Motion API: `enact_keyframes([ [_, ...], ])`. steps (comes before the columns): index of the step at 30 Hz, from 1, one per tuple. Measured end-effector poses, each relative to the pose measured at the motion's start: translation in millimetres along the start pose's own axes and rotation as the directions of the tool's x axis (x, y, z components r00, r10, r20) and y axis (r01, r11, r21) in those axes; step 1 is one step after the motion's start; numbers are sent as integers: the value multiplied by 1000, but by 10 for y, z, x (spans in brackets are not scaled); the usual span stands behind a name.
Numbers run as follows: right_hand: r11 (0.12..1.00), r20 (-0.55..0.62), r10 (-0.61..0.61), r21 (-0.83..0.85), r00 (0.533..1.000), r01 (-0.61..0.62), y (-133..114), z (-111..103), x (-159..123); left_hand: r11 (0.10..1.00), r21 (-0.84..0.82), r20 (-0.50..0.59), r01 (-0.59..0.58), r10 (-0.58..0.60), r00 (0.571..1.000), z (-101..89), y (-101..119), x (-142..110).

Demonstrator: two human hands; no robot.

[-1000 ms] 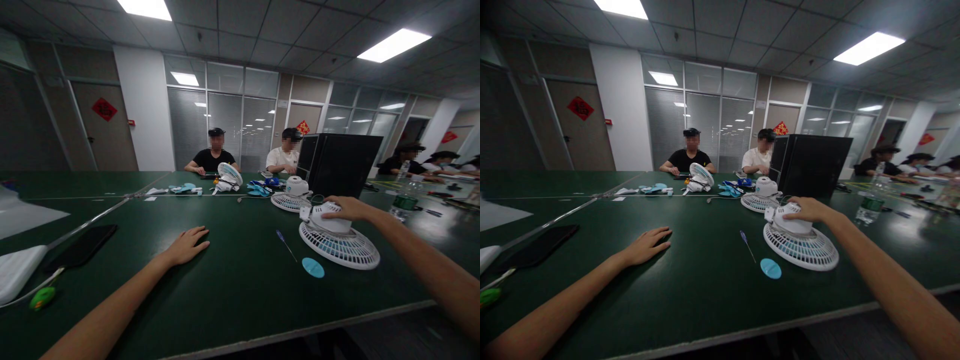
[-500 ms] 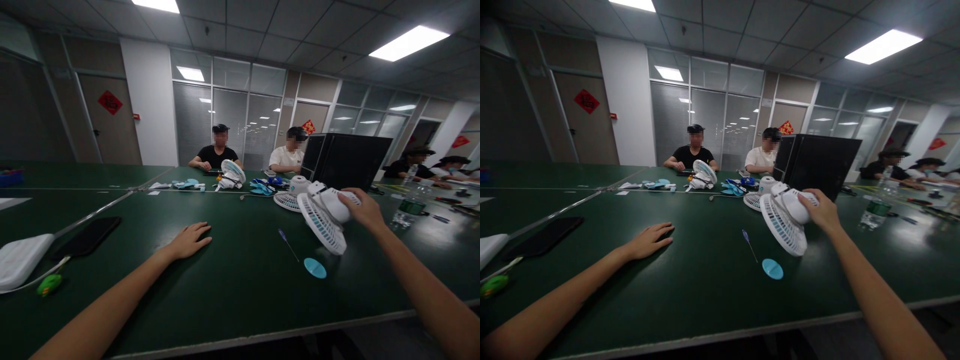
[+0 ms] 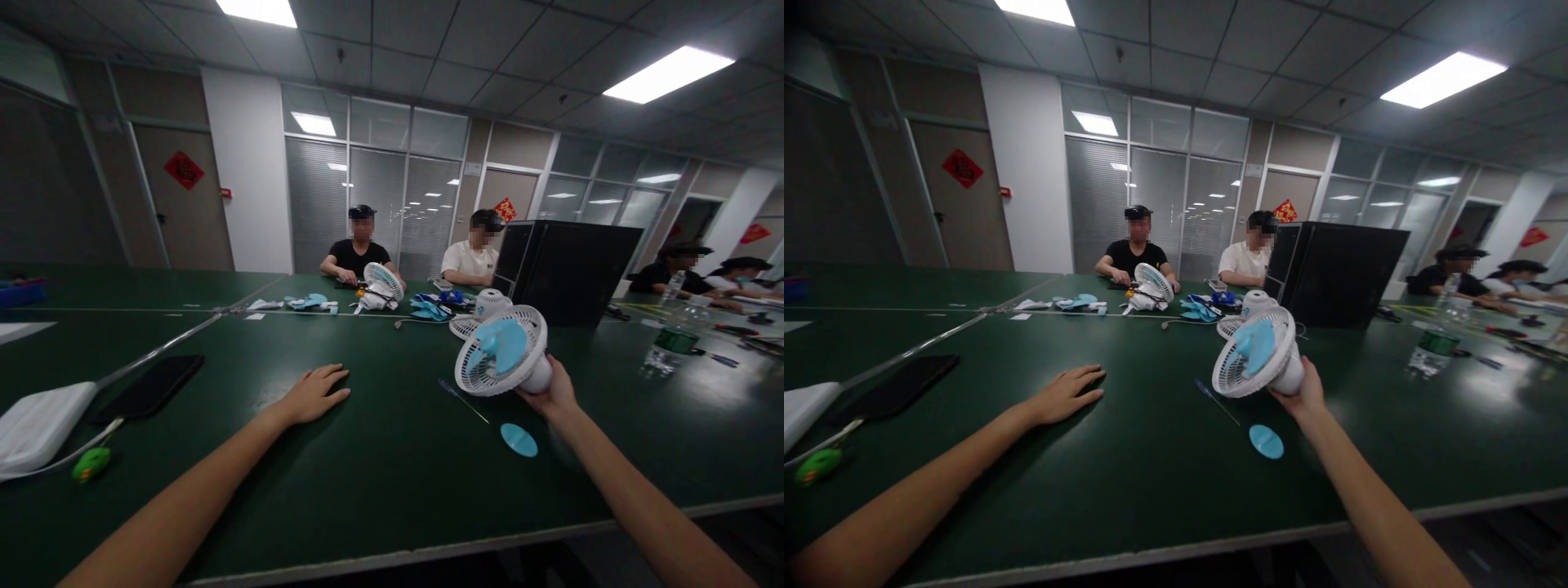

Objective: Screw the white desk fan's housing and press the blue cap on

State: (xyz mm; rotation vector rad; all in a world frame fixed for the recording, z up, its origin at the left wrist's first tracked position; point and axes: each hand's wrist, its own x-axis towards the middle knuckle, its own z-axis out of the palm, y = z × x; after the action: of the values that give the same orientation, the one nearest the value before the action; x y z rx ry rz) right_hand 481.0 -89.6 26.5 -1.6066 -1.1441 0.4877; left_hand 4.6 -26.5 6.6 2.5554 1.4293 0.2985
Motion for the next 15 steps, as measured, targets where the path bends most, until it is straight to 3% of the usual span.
enact_keyframes([
  [3, 996, 14, 74, 57, 997, -75, 47, 7, -32, 1000, 17, 11, 7, -7, 1000, -17, 21, -5],
  [6, 997, 19, 64, 43, 998, -65, 61, -24, -38, 1000, 16, 27, 4, -5, 1000, -32, 32, -9],
  [12, 1000, 23, 2, -2, 1000, -1, 16, -58, -61, 1000, 21, 39, 17, -18, 999, -62, 57, -26],
  [15, 987, 54, -134, -80, 989, 138, -130, -18, -107, 1000, 9, 42, 19, -20, 999, -56, 61, -25],
])
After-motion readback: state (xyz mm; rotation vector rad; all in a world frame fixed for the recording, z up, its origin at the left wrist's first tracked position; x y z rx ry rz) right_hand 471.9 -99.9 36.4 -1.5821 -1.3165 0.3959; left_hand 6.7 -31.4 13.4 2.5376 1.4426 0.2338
